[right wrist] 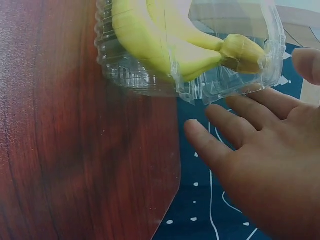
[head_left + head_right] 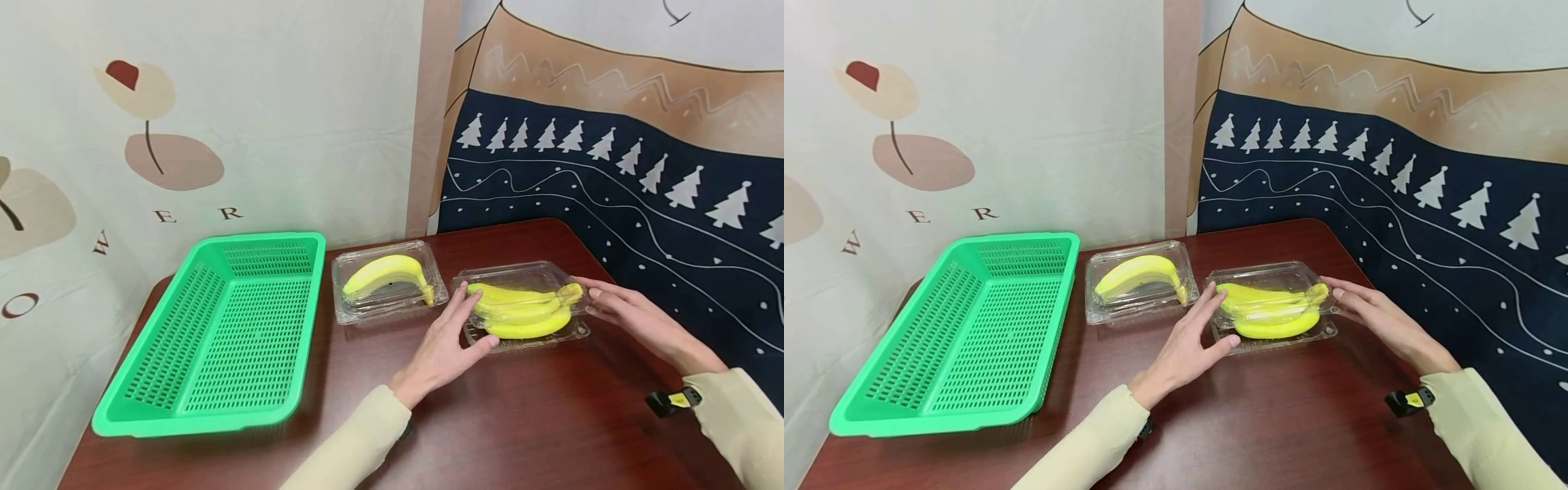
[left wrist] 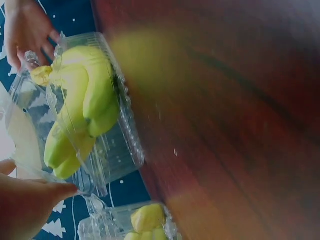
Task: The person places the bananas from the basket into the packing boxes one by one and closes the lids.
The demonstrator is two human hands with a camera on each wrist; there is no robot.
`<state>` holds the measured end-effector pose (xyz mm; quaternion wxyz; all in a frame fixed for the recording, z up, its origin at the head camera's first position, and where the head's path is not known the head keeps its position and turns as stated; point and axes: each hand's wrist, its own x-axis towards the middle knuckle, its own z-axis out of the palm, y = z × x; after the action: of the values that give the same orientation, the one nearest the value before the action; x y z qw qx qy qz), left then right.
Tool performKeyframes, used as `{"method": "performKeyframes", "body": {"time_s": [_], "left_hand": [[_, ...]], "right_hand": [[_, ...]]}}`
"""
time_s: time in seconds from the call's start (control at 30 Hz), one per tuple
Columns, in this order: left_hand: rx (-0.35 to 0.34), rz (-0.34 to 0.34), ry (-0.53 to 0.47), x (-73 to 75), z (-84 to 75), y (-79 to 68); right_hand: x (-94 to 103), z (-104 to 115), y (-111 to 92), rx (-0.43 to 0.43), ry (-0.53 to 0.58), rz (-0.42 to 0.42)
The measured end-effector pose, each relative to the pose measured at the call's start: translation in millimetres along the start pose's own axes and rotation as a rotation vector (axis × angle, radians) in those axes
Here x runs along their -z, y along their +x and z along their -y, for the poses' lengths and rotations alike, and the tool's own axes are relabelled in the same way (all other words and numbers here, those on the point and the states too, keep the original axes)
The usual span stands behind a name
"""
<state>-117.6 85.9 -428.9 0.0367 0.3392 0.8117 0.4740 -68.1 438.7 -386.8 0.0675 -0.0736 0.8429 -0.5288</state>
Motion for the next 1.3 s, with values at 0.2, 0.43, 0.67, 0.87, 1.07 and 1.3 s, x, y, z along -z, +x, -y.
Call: {"method": "performKeyframes", "body": {"time_s": [0.2,0.43,0.67,0.87,1.07,1.3], "left_hand": [[-0.050,-0.001,0.007,6.3,2.9,9.3],[-0.049,-0.004,-0.042,17.9,3.3,24.1],[-0.044,-0.001,-0.103,30.6,8.8,44.1],[-0.009,-0.012,-0.194,36.9,13.4,58.8],[0.036,-0.036,-0.332,38.8,17.8,70.0],[0.134,-0.051,-0.368,39.0,17.5,76.8]], "right_hand": [[0.5,6.7,4.1,0.023,0.016,-0.008],[3.8,13.7,13.7,0.054,0.006,-0.050],[8.2,22.0,29.8,0.072,-0.013,-0.072],[7.8,25.7,44.2,0.067,0.079,-0.126],[7.8,24.1,58.1,0.079,0.141,-0.158],[9.3,26.4,74.1,0.033,0.118,-0.203]]}}
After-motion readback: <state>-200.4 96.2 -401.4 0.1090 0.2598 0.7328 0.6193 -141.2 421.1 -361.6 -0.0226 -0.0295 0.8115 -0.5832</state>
